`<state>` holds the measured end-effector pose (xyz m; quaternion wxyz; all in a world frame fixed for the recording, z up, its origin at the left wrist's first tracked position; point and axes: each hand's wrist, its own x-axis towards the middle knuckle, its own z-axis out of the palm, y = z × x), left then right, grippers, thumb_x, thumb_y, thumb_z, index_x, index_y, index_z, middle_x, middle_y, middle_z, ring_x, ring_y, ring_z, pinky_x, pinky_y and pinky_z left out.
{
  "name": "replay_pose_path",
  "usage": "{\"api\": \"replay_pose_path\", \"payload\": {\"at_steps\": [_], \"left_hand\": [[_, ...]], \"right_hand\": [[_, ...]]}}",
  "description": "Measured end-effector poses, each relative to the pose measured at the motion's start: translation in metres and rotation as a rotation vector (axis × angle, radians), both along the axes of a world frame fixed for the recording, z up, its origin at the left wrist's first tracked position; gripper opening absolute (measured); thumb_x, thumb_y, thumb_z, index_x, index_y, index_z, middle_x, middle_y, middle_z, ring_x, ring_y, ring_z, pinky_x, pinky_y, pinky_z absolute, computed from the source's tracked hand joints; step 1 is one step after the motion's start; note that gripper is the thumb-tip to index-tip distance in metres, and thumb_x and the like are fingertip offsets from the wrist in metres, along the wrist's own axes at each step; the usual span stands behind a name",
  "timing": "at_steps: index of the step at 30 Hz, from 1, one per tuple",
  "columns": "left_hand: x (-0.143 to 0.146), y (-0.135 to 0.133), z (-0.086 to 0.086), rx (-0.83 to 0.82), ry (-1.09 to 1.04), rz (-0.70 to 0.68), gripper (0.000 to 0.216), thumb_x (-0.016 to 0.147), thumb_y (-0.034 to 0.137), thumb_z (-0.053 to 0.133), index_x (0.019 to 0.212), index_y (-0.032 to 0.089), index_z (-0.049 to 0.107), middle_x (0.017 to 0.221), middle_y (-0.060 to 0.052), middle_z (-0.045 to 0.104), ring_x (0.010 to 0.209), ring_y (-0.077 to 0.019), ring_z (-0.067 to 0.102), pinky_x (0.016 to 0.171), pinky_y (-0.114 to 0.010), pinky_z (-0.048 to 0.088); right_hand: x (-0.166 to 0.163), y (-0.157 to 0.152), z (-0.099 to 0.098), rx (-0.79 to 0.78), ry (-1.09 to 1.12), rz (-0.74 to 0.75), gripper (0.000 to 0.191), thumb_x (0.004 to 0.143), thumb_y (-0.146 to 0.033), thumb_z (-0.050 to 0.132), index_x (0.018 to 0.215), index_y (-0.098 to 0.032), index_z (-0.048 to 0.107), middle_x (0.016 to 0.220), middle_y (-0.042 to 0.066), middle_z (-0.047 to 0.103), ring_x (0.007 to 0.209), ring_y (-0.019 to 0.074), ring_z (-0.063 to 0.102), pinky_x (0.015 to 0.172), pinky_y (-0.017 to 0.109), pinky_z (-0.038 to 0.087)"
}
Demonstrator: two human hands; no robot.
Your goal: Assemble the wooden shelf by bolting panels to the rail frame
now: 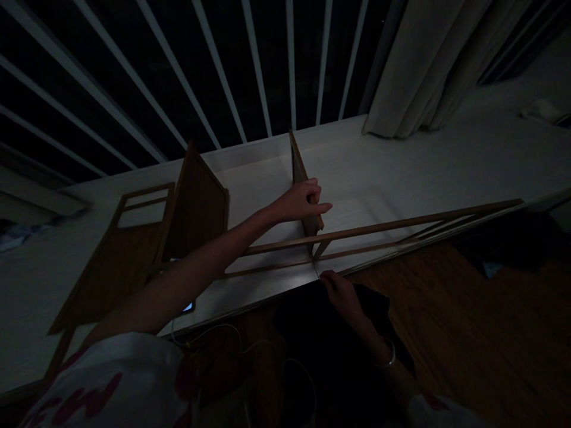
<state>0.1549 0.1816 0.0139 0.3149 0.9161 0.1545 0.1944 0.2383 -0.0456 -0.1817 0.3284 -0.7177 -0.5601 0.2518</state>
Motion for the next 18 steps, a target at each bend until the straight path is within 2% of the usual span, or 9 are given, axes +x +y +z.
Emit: {"api": "replay_pose_path", "payload": {"at_steps": [7,14,18], "left_hand": [[-0.004,-0.014,-0.001,-0.004,-0.011,-0.041,0.034,0.075,0.037,0.057,0.056,0.015,0.04,0.067,0.003,0.039,0.06,-0.0067,0.039,0.058,-0.023,0.032],[-0.007,-0.024,0.0,0.009,-0.003,-0.059,0.032,0.075,0.037,0.057,0.057,0.015,0.042,0.067,0.003,0.039,0.061,-0.0072,0.04,0.059,-0.023,0.032],[-0.005,-0.023,0.001,0.005,0.022,-0.076,0.033,0.076,0.039,0.056,0.058,0.015,0.041,0.067,0.003,0.04,0.061,-0.0072,0.041,0.059,-0.022,0.033]], "right_hand": [[-0.009,-0.014,0.004,0.014,0.109,-0.038,0.017,0.086,-0.025,0.044,0.092,-0.021,0.06,0.087,0.004,0.069,0.078,0.0182,0.064,0.074,0.028,0.046],[-0.016,-0.025,0.004,0.055,0.186,-0.026,0.02,0.085,-0.024,0.043,0.096,-0.021,0.06,0.093,0.006,0.068,0.084,0.0187,0.064,0.078,0.03,0.047],[-0.019,-0.026,-0.003,0.054,0.28,-0.071,0.019,0.085,-0.028,0.044,0.093,-0.02,0.059,0.081,0.005,0.067,0.073,0.0177,0.063,0.068,0.029,0.048]]}}
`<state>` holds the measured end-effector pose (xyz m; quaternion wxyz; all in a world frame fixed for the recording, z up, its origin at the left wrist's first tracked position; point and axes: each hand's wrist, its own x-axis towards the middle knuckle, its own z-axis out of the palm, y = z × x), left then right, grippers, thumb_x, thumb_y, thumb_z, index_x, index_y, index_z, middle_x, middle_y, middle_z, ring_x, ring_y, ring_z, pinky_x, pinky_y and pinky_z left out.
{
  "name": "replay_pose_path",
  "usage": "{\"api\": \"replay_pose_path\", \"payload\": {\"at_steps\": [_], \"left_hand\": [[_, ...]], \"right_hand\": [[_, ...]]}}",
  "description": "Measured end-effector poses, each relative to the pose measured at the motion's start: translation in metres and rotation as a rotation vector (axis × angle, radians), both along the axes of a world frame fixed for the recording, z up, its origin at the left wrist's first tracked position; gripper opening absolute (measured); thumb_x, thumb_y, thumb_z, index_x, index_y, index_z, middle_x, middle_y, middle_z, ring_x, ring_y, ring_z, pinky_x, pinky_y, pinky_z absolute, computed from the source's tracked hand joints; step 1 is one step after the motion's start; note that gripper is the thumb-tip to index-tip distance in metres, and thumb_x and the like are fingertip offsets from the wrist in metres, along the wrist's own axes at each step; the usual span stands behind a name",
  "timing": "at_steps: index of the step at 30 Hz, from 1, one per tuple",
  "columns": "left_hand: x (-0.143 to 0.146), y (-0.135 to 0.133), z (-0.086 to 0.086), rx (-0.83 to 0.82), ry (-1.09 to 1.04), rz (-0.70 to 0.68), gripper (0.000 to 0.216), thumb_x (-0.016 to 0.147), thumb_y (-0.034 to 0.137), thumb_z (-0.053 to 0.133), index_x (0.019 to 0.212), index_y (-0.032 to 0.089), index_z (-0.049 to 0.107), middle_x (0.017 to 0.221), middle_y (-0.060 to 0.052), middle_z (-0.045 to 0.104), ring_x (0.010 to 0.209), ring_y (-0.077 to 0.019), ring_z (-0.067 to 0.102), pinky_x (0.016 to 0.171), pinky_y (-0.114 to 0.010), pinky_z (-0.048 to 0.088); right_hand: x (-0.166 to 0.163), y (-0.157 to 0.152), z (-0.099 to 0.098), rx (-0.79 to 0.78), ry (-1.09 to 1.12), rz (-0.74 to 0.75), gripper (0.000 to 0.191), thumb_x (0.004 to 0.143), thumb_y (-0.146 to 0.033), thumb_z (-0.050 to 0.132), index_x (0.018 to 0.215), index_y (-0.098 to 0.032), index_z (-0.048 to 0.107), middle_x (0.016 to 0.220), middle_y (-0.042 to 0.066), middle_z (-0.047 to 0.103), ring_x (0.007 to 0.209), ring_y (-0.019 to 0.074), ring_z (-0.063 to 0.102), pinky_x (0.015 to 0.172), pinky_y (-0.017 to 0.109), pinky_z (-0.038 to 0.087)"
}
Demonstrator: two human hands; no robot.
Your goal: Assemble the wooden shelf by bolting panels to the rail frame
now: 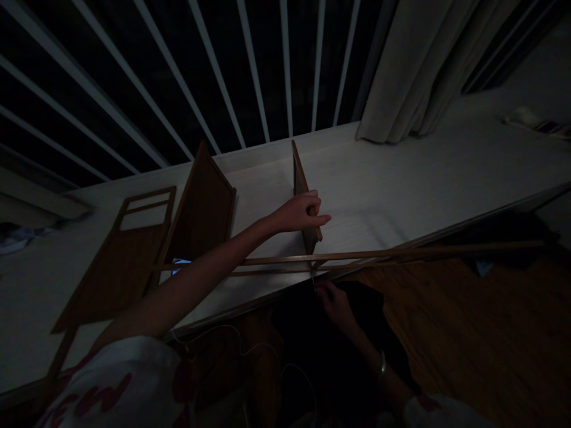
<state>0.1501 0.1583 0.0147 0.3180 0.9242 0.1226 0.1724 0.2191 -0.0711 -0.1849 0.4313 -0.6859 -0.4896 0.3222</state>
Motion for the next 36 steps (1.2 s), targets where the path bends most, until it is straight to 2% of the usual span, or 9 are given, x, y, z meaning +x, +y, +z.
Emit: {"api": "replay_pose_path", "payload": {"at_steps": [3,6,12,19,23,31,36], "left_hand": [[0.002,0.002,-0.001,0.011,0.004,-0.016,0.033,0.076,0.039,0.055,0.058,0.015,0.041,0.068,0.003,0.04,0.062,-0.0072,0.041,0.06,-0.022,0.033],[0.003,0.002,0.0,0.023,0.006,-0.033,0.032,0.077,0.038,0.054,0.058,0.015,0.042,0.069,0.002,0.041,0.062,-0.0073,0.041,0.06,-0.023,0.033],[0.003,0.0,0.004,0.031,0.01,-0.055,0.031,0.077,0.037,0.054,0.058,0.015,0.042,0.069,0.002,0.04,0.062,-0.0075,0.041,0.061,-0.023,0.033],[0.003,0.0,0.004,0.034,0.016,-0.05,0.032,0.078,0.037,0.053,0.058,0.015,0.04,0.069,0.002,0.04,0.062,-0.0076,0.041,0.061,-0.023,0.033],[0.001,0.0,0.004,0.056,0.034,-0.006,0.032,0.078,0.038,0.053,0.059,0.015,0.041,0.07,0.002,0.041,0.061,-0.0069,0.04,0.061,-0.023,0.033],[-0.001,-0.003,0.007,0.105,0.057,0.014,0.033,0.078,0.041,0.052,0.059,0.015,0.041,0.07,0.002,0.041,0.06,-0.0066,0.04,0.06,-0.022,0.032],[0.0,-0.001,0.006,0.113,0.054,-0.017,0.033,0.078,0.04,0.051,0.059,0.015,0.041,0.069,0.002,0.041,0.062,-0.0075,0.041,0.06,-0.023,0.032]], "right_hand": [[-0.001,0.0,-0.008,-0.026,0.12,-0.032,0.021,0.085,-0.033,0.044,0.091,-0.019,0.058,0.07,0.002,0.064,0.062,0.0158,0.06,0.059,0.026,0.047],[0.002,0.0,-0.018,-0.039,0.204,-0.035,0.025,0.085,-0.038,0.044,0.091,-0.019,0.059,0.068,0.002,0.061,0.061,0.0152,0.058,0.057,0.025,0.047],[0.007,-0.001,-0.029,-0.049,0.211,0.034,0.029,0.085,-0.041,0.043,0.085,-0.019,0.061,0.074,0.003,0.062,0.068,0.0159,0.058,0.064,0.028,0.047],[-0.001,0.0,-0.024,-0.058,0.247,0.09,0.028,0.087,-0.039,0.041,0.092,-0.02,0.06,0.084,0.004,0.064,0.079,0.0165,0.06,0.072,0.028,0.048],[-0.003,0.0,-0.021,-0.051,0.204,0.109,0.024,0.083,-0.037,0.049,0.095,-0.021,0.061,0.082,0.003,0.064,0.073,0.0158,0.059,0.068,0.027,0.048],[-0.004,0.0,-0.022,-0.031,0.086,0.065,0.02,0.083,-0.028,0.05,0.098,-0.021,0.061,0.092,0.005,0.067,0.086,0.0182,0.062,0.08,0.033,0.047],[-0.008,-0.002,-0.017,-0.036,0.045,0.03,0.021,0.084,-0.026,0.05,0.103,-0.022,0.056,0.09,0.004,0.068,0.084,0.0177,0.063,0.077,0.031,0.048]]}}
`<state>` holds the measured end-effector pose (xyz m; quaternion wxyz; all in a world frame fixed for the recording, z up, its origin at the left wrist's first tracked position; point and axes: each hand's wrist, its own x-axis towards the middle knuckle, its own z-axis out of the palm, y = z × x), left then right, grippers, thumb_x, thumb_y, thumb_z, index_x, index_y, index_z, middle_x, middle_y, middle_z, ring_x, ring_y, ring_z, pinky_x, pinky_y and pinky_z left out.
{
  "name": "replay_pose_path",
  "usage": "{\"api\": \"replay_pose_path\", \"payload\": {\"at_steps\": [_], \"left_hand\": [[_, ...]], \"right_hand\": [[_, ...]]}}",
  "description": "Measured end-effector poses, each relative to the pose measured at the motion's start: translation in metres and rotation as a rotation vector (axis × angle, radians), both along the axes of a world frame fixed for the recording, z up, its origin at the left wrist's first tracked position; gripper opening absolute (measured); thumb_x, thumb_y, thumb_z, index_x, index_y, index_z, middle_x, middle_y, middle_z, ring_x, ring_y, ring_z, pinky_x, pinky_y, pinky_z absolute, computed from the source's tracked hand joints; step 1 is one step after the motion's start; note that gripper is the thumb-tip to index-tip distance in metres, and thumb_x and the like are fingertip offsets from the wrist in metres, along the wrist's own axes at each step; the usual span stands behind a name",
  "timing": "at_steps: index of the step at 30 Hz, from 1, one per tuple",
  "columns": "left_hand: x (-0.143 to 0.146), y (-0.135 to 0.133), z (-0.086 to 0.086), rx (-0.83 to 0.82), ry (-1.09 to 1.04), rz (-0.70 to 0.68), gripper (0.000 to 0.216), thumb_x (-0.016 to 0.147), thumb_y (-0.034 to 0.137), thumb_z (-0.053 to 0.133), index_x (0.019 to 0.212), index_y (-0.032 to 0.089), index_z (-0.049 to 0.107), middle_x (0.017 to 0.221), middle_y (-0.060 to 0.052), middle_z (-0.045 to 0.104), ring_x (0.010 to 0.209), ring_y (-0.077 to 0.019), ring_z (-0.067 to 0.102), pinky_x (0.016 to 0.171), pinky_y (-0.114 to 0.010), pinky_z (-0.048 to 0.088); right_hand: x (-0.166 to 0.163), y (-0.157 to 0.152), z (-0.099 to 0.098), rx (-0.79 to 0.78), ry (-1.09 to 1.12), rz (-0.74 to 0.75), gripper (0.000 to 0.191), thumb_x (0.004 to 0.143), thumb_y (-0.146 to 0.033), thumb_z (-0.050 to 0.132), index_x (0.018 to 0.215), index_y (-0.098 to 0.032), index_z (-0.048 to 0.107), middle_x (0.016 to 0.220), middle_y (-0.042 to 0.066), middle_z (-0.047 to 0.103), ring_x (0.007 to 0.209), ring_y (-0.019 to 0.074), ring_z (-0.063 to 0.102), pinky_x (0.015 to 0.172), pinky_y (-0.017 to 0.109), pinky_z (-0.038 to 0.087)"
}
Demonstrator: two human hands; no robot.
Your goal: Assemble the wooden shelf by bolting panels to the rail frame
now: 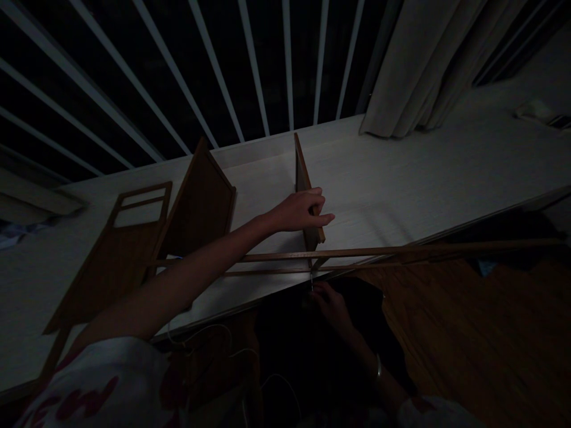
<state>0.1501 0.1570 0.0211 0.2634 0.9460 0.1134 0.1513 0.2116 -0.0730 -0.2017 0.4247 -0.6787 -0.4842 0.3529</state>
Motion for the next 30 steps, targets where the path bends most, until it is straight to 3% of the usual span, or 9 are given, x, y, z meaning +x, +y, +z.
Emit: {"api": "replay_pose_path", "payload": {"at_steps": [6,15,30], "left_hand": [[0.003,0.003,0.0,-0.021,-0.013,-0.023,0.034,0.078,0.04,0.051,0.057,0.015,0.04,0.069,0.002,0.04,0.061,-0.0074,0.04,0.061,-0.023,0.033],[0.003,0.001,-0.001,-0.052,-0.054,-0.013,0.036,0.076,0.039,0.055,0.055,0.016,0.038,0.066,0.002,0.04,0.058,-0.0069,0.04,0.059,-0.024,0.033],[0.001,0.0,-0.006,-0.078,-0.113,0.021,0.035,0.075,0.038,0.058,0.055,0.015,0.042,0.064,0.003,0.039,0.058,-0.0064,0.041,0.057,-0.023,0.033]], "right_hand": [[0.005,-0.004,-0.003,0.026,-0.102,-0.074,0.015,0.082,-0.03,0.055,0.094,-0.022,0.06,0.089,0.004,0.067,0.081,0.0185,0.063,0.075,0.032,0.049],[0.009,-0.007,0.0,0.137,-0.334,-0.036,0.008,0.083,-0.025,0.054,0.082,-0.022,0.061,0.086,0.006,0.061,0.086,0.0204,0.055,0.077,0.035,0.045],[0.006,-0.009,0.008,0.055,-0.178,-0.071,0.016,0.084,-0.03,0.052,0.082,-0.021,0.064,0.081,0.004,0.067,0.076,0.0181,0.062,0.071,0.03,0.048]]}}
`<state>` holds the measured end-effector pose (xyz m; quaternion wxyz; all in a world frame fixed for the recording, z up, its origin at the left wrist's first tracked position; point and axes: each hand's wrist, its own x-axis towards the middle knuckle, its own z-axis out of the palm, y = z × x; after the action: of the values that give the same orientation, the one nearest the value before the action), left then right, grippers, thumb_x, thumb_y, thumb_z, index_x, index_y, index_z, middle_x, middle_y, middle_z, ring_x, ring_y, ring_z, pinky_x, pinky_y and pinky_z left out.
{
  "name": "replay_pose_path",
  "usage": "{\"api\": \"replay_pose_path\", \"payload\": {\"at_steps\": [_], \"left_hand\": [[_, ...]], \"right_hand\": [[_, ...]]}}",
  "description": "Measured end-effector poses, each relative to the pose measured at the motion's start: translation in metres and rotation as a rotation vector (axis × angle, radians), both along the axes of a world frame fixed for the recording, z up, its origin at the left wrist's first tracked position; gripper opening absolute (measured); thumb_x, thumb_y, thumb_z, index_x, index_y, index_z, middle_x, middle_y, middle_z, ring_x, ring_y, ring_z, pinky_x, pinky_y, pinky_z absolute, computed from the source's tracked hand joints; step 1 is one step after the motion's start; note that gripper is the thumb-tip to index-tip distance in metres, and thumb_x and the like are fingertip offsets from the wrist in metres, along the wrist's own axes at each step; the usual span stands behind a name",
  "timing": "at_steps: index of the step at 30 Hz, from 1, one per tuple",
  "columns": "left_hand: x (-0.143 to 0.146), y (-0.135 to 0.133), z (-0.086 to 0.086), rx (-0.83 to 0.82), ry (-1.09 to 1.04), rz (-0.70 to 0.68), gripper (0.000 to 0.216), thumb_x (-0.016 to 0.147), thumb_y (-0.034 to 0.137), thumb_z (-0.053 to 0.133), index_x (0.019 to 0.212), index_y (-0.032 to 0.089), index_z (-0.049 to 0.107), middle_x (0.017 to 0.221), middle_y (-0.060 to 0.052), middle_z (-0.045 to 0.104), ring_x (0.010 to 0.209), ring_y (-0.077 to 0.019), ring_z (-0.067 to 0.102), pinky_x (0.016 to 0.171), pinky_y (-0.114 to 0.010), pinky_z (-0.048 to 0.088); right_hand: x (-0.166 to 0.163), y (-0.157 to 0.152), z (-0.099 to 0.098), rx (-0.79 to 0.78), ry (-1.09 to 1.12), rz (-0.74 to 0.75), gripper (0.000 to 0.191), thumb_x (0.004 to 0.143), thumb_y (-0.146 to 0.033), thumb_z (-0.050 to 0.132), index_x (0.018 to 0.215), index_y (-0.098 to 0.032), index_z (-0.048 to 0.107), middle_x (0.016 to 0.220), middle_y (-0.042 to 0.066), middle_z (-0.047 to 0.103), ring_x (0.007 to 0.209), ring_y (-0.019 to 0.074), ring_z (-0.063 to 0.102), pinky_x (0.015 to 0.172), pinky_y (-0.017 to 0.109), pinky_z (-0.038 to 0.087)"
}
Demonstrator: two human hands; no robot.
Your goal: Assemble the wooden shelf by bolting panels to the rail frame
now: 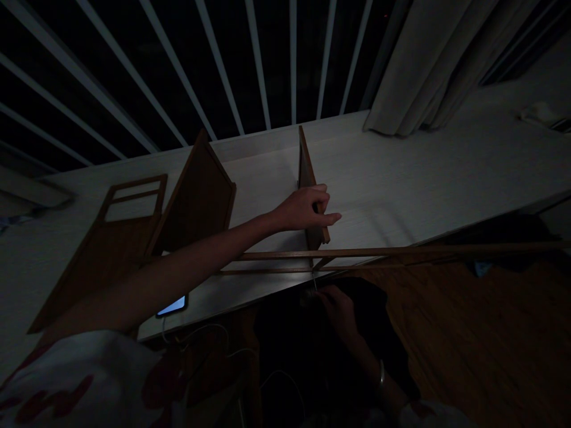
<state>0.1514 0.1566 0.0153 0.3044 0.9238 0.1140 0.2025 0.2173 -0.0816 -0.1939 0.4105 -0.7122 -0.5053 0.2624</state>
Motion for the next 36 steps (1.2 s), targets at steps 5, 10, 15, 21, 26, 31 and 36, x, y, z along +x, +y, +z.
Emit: {"api": "replay_pose_path", "payload": {"at_steps": [5,10,15,21,26,31,36], "left_hand": [[0.0,0.001,-0.002,0.001,-0.019,0.002,0.035,0.075,0.038,0.058,0.054,0.015,0.042,0.064,0.003,0.039,0.058,-0.0062,0.04,0.057,-0.022,0.033],[-0.001,0.002,-0.002,-0.007,-0.026,0.004,0.035,0.074,0.038,0.058,0.054,0.014,0.043,0.064,0.003,0.04,0.057,-0.0057,0.039,0.057,-0.022,0.033],[-0.001,0.002,-0.003,-0.024,-0.047,-0.006,0.034,0.074,0.036,0.059,0.054,0.014,0.043,0.064,0.003,0.04,0.057,-0.0055,0.039,0.057,-0.022,0.033],[0.0,0.002,-0.003,-0.037,-0.053,-0.012,0.034,0.073,0.036,0.06,0.053,0.014,0.043,0.062,0.004,0.039,0.056,-0.0054,0.038,0.056,-0.022,0.032],[0.0,0.0,-0.003,-0.053,-0.07,-0.004,0.034,0.073,0.036,0.06,0.053,0.014,0.043,0.062,0.004,0.038,0.057,-0.0055,0.038,0.056,-0.022,0.032],[0.001,0.0,-0.005,-0.049,-0.064,0.004,0.035,0.073,0.036,0.06,0.053,0.014,0.042,0.062,0.004,0.039,0.057,-0.0058,0.039,0.056,-0.022,0.031],[0.0,0.001,-0.004,-0.043,-0.061,0.004,0.034,0.073,0.036,0.06,0.053,0.014,0.042,0.062,0.003,0.04,0.057,-0.006,0.039,0.056,-0.022,0.031]], "right_hand": [[0.0,0.0,-0.003,-0.002,0.037,-0.024,0.018,0.083,-0.032,0.053,0.081,-0.02,0.066,0.079,0.004,0.068,0.073,0.0174,0.063,0.069,0.028,0.049],[-0.003,0.002,-0.003,-0.032,0.117,-0.069,0.019,0.08,-0.036,0.056,0.08,-0.02,0.067,0.078,0.004,0.07,0.073,0.0186,0.065,0.068,0.029,0.05],[-0.005,0.002,-0.009,-0.063,0.318,-0.153,0.02,0.076,-0.038,0.06,0.083,-0.019,0.065,0.077,0.004,0.07,0.071,0.0186,0.066,0.065,0.028,0.052],[-0.006,0.002,-0.013,-0.047,0.411,-0.16,0.021,0.076,-0.038,0.061,0.084,-0.019,0.065,0.078,0.004,0.07,0.072,0.0185,0.066,0.067,0.029,0.053],[-0.005,0.004,-0.009,-0.035,0.372,-0.082,0.02,0.078,-0.035,0.057,0.085,-0.02,0.068,0.085,0.005,0.07,0.081,0.0196,0.065,0.075,0.032,0.051],[-0.002,0.005,-0.009,-0.061,0.371,-0.061,0.02,0.078,-0.034,0.057,0.086,-0.021,0.07,0.087,0.005,0.07,0.083,0.02,0.065,0.075,0.033,0.051],[-0.002,0.007,-0.005,-0.049,0.322,0.002,0.02,0.08,-0.033,0.056,0.088,-0.022,0.069,0.088,0.005,0.07,0.082,0.0193,0.065,0.075,0.032,0.052]]}}
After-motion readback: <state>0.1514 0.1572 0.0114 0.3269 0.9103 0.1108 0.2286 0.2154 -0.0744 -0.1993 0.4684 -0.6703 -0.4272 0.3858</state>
